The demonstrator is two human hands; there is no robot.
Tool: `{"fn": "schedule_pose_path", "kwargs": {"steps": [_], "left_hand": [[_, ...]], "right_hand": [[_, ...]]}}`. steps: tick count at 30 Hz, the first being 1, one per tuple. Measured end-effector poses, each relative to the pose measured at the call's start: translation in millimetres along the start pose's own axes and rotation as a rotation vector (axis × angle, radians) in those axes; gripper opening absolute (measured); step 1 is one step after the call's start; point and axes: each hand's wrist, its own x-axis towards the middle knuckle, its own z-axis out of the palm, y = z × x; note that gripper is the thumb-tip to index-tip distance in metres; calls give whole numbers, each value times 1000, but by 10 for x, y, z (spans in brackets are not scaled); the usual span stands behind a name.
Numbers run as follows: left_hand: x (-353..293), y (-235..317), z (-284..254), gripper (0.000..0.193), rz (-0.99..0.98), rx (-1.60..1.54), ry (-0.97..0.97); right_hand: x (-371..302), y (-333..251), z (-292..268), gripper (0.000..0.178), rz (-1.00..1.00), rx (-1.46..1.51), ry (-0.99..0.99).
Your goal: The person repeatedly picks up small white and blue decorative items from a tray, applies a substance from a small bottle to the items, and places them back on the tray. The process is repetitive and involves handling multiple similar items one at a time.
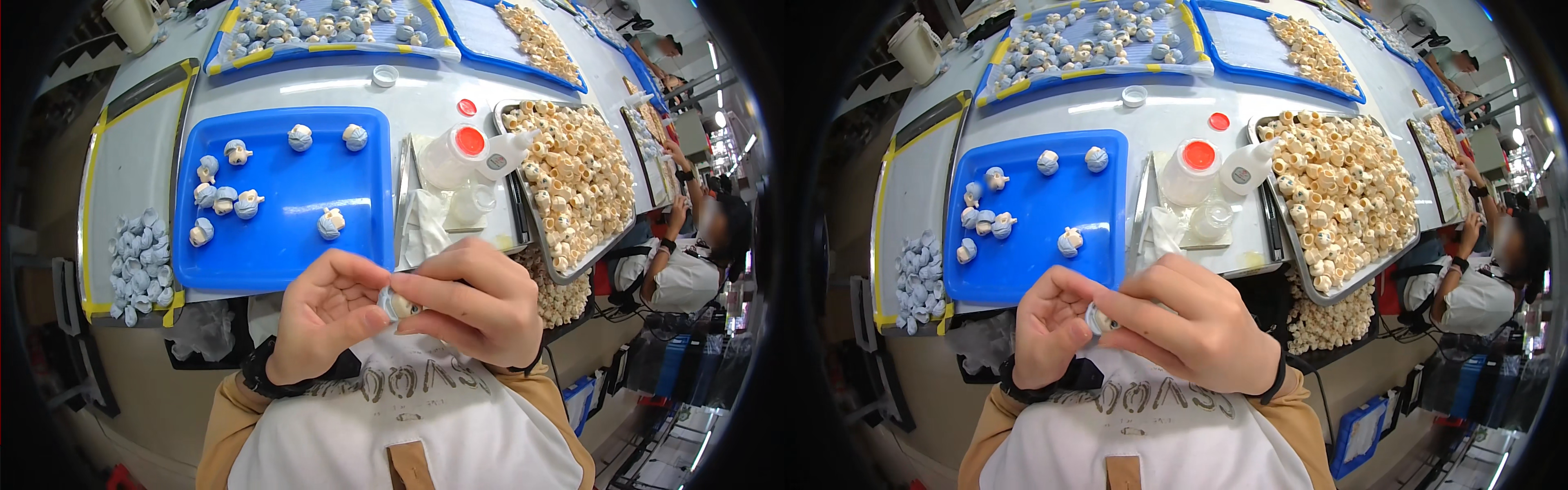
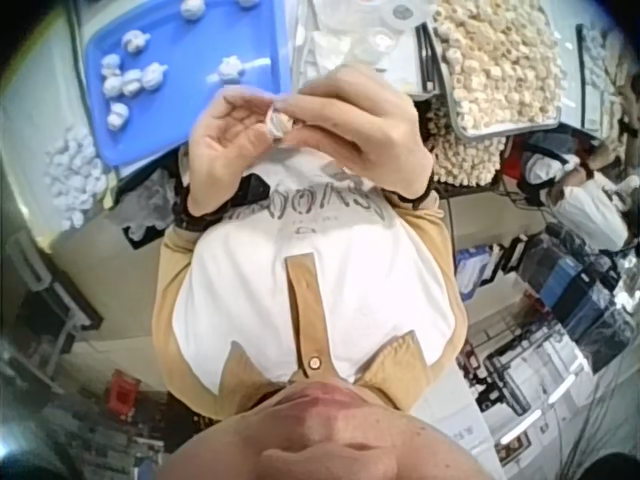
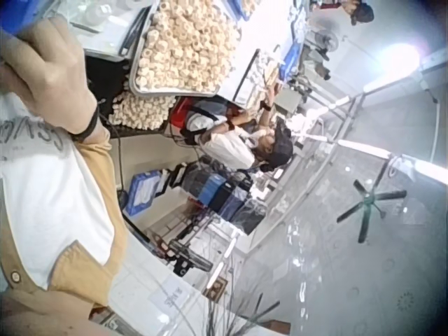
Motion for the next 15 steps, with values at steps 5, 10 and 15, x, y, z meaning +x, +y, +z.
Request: {"fn": "schedule_pose_path", "kwargs": {"steps": [5, 10, 15], "left_hand": [[-16, 44, 70, 54, -61, -98, 72], [-33, 59, 22, 56, -116, -35, 48], [-49, 214, 14, 57, -252, -29, 21]], "right_hand": [[74, -18, 183, 45, -40, -96, 118], [44, 36, 280, 37, -65, -221, 161], [93, 65, 269, 35, -64, -246, 156]]}}
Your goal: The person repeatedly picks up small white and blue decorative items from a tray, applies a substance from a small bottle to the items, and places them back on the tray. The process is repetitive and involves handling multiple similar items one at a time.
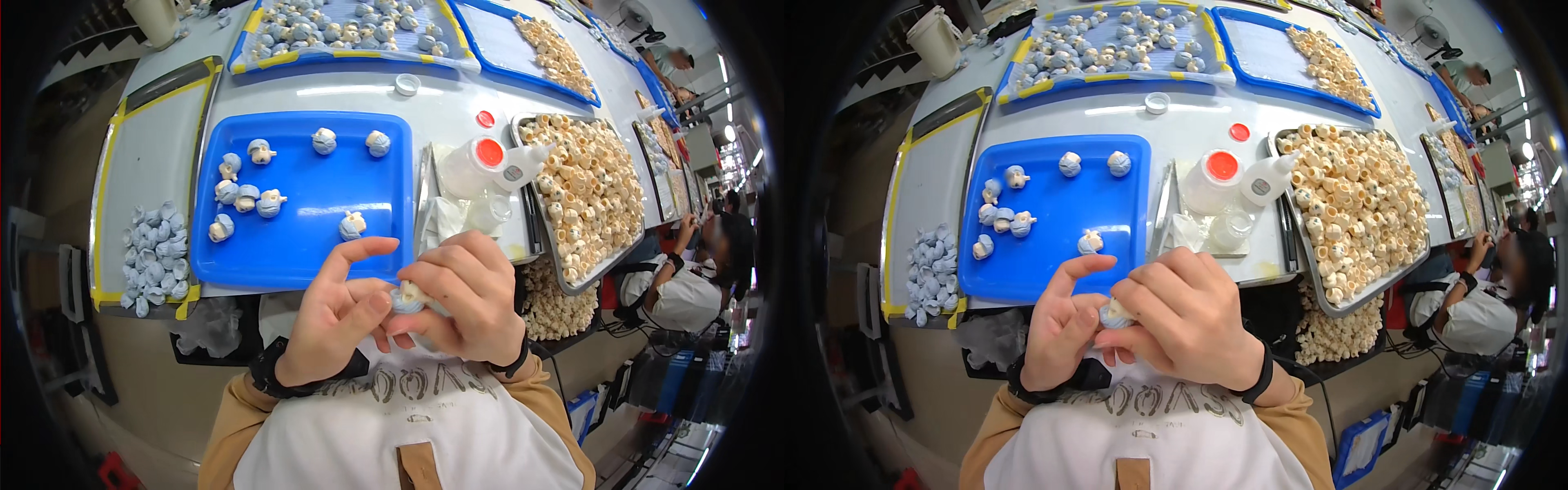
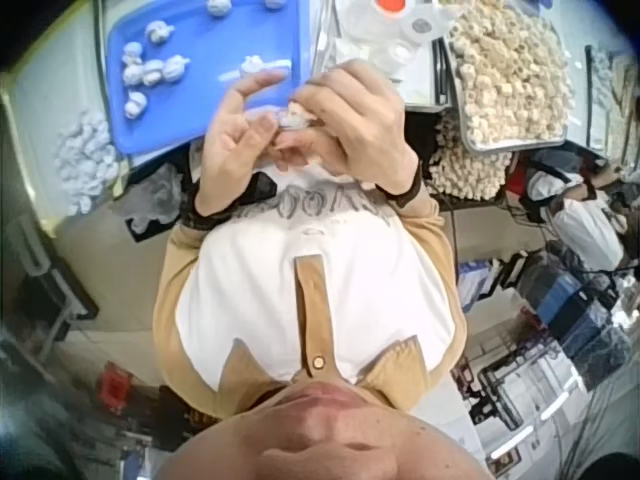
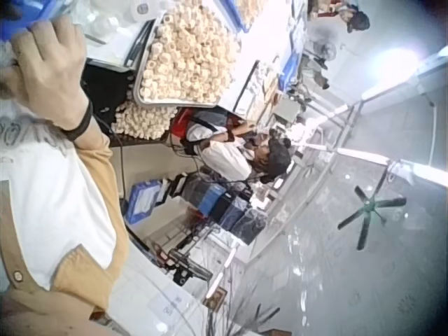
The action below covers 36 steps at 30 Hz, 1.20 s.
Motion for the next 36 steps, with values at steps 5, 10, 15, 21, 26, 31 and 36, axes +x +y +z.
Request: {"fn": "schedule_pose_path", "kwargs": {"steps": [5, 10, 15, 21, 26, 31, 36], "left_hand": [[-318, 248, -40, 54, 252, 719, 175], [-895, 500, -232, 67, 549, 1084, 595], [-1338, 621, -739, 79, 401, 1559, 1109], [-1368, 653, -1156, 74, 100, 1770, 1237], [-1156, 660, -1219, 59, 296, 1769, 1207], [-1066, 597, -1217, 40, 437, 1752, 1328], [-1090, 632, -1323, 31, 471, 1707, 1397]], "right_hand": [[48, 46, 125, 33, 105, -25, -16], [96, -44, 254, 49, 226, -203, -218], [91, -83, 175, 58, 213, -64, -162], [69, -89, 216, 55, 209, 20, -153], [51, -71, 239, 53, 202, 59, -166], [33, -52, 221, 52, 200, 67, -160], [18, -40, 221, 51, 194, 63, -163]]}}
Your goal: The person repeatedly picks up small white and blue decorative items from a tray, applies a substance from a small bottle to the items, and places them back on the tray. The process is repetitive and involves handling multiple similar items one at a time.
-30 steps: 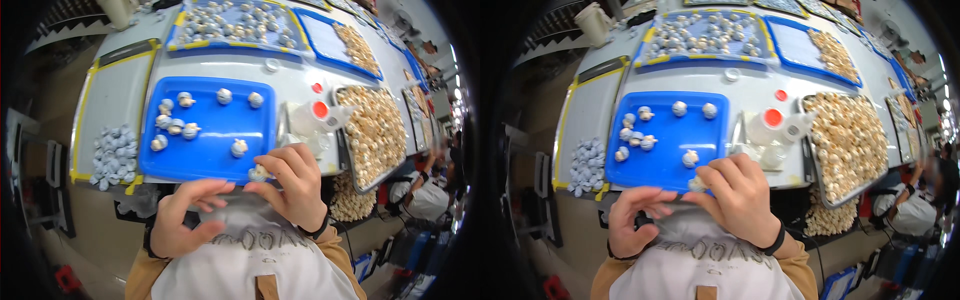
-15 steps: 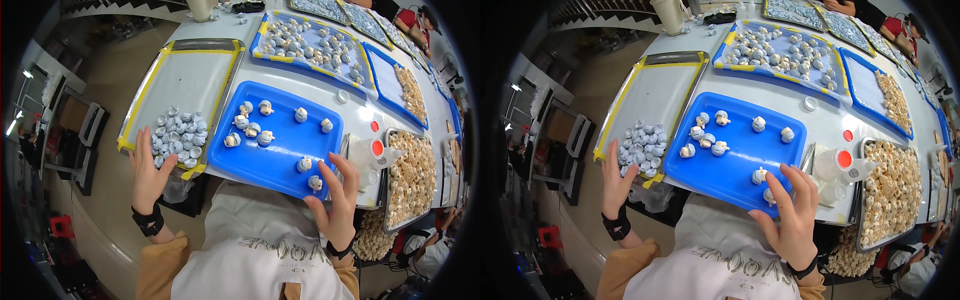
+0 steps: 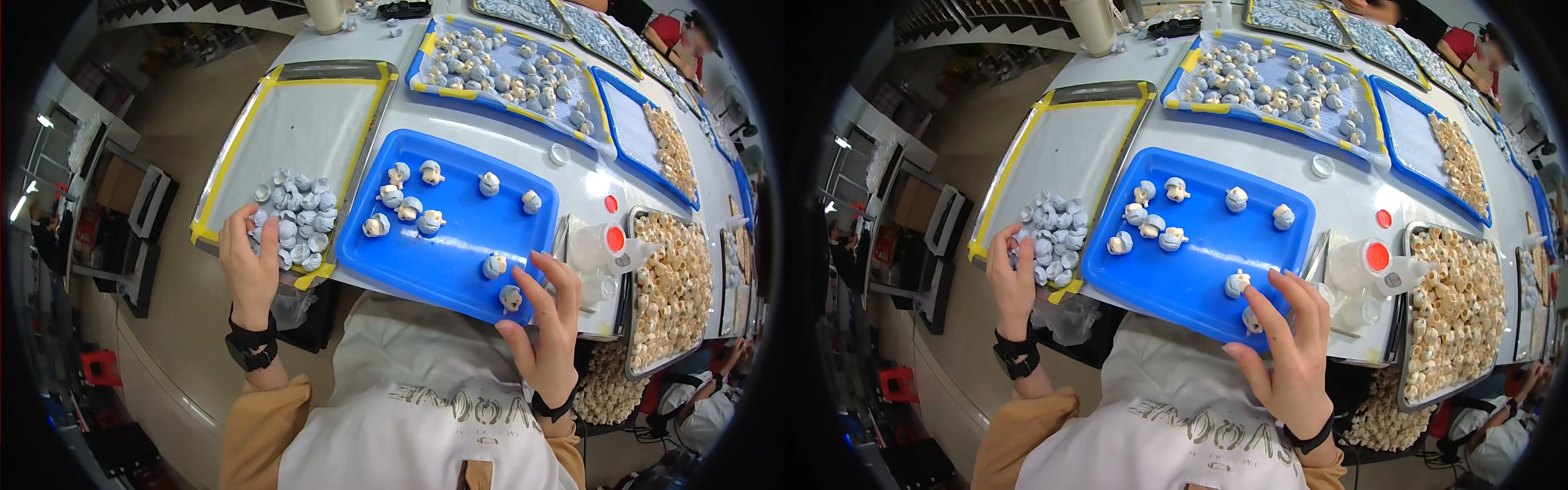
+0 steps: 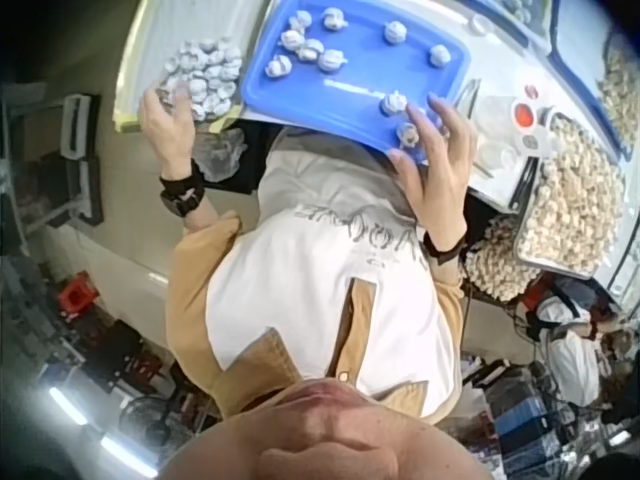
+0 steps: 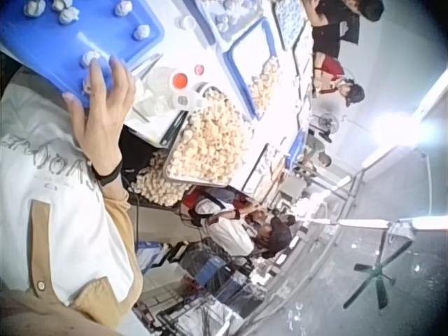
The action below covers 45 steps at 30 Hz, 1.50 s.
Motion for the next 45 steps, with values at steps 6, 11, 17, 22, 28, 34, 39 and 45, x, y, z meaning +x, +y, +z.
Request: {"fn": "schedule_pose_path", "kwargs": {"steps": [6, 11, 17, 22, 28, 34, 39, 45], "left_hand": [[55, 39, 1, 27, 42, 29, 31], [62, 12, -5, 23, -74, -26, -65], [100, -51, 0, 13, -107, -89, -50], [158, -72, 60, 12, -33, -39, 40], [134, -95, 56, 19, -87, -10, 88], [82, 40, -90, 22, -64, -327, 337], [-263, 656, -210, 26, -273, -1473, -278], [-241, 1383, 245, 27, -868, -2153, -1238]], "right_hand": [[2, 13, -1, 49, -13, 4, -4], [-10, 40, 7, 48, -25, 4, 2], [-3, 57, -2, 46, -37, 25, 16], [-6, 53, -27, 45, -35, 36, 40], [-17, 67, -24, 44, -37, 44, 38], [-23, 84, -42, 43, -23, 42, 55], [-12, 34, -27, 43, -90, 75, 36], [-56, -202, 9, 47, -250, 313, 84]]}}
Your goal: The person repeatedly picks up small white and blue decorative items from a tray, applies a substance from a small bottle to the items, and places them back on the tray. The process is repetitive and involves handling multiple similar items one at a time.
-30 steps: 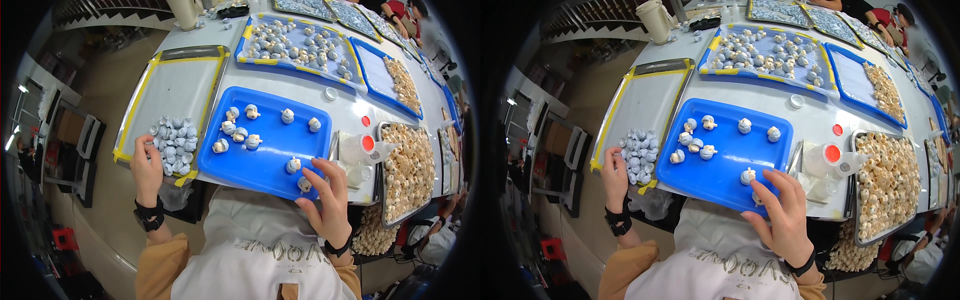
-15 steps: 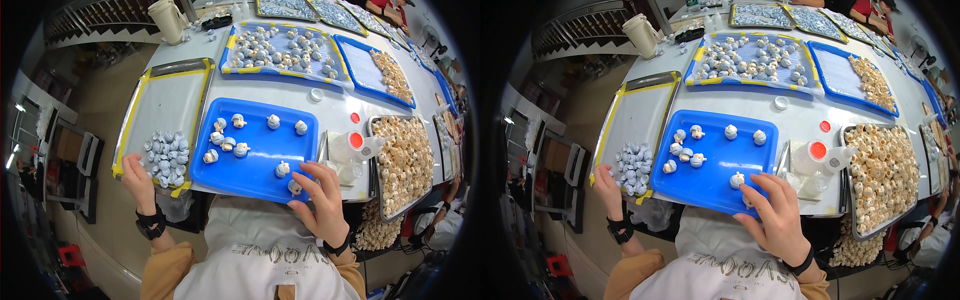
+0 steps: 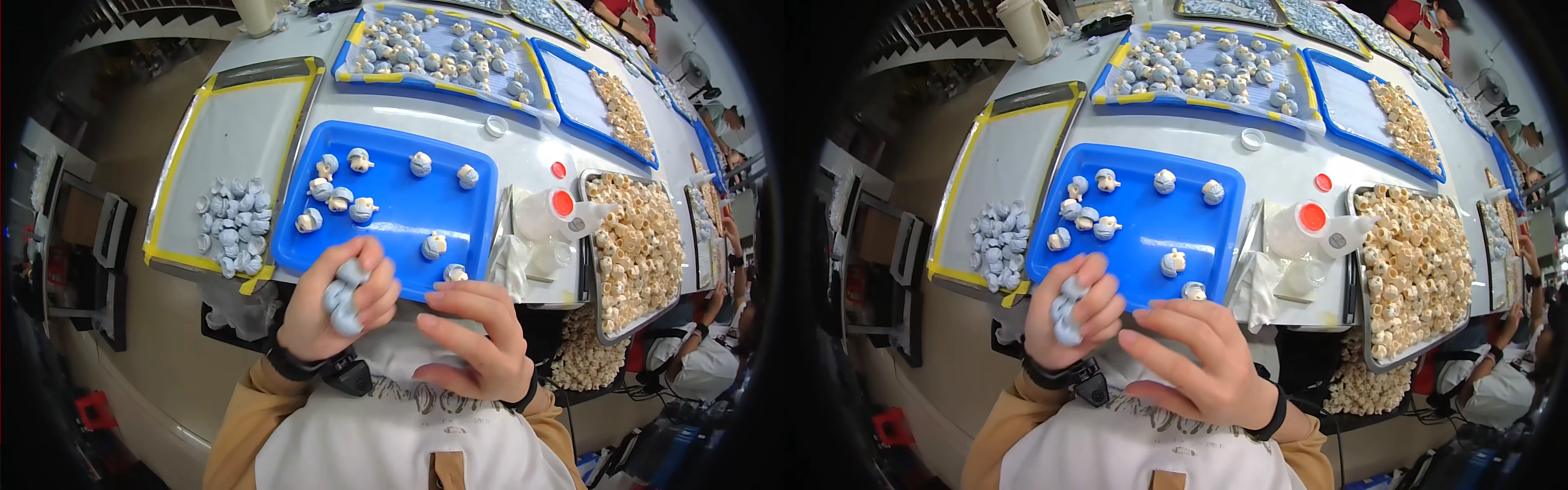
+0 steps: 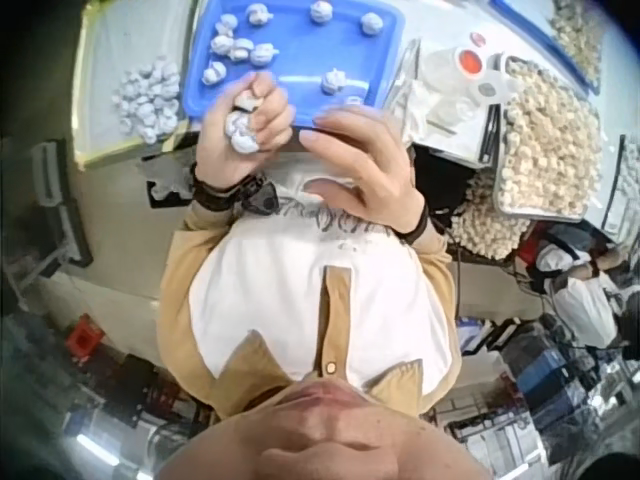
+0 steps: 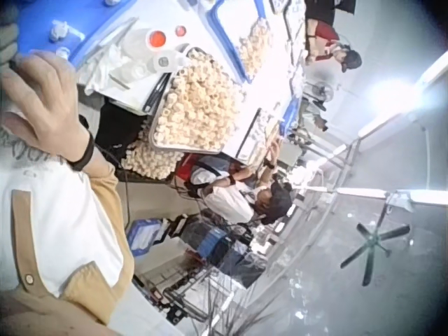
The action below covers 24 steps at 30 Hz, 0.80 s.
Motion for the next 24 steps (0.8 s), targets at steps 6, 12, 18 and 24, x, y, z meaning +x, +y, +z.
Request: {"fn": "schedule_pose_path", "kwargs": {"steps": [6, 12, 18, 24], "left_hand": [[284, -216, 53, 32, -111, -176, 30], [248, -243, 78, 42, -102, -72, 4], [271, -294, 11, 44, -97, 134, -92], [201, -343, 79, 40, -101, 414, -139]], "right_hand": [[64, 35, 33, 41, -6, -172, 61], [37, 107, -51, 36, 77, -268, 74], [-76, -1, -446, 43, 127, -209, 153], [-563, -76, -1160, 25, 262, -635, 681]]}}
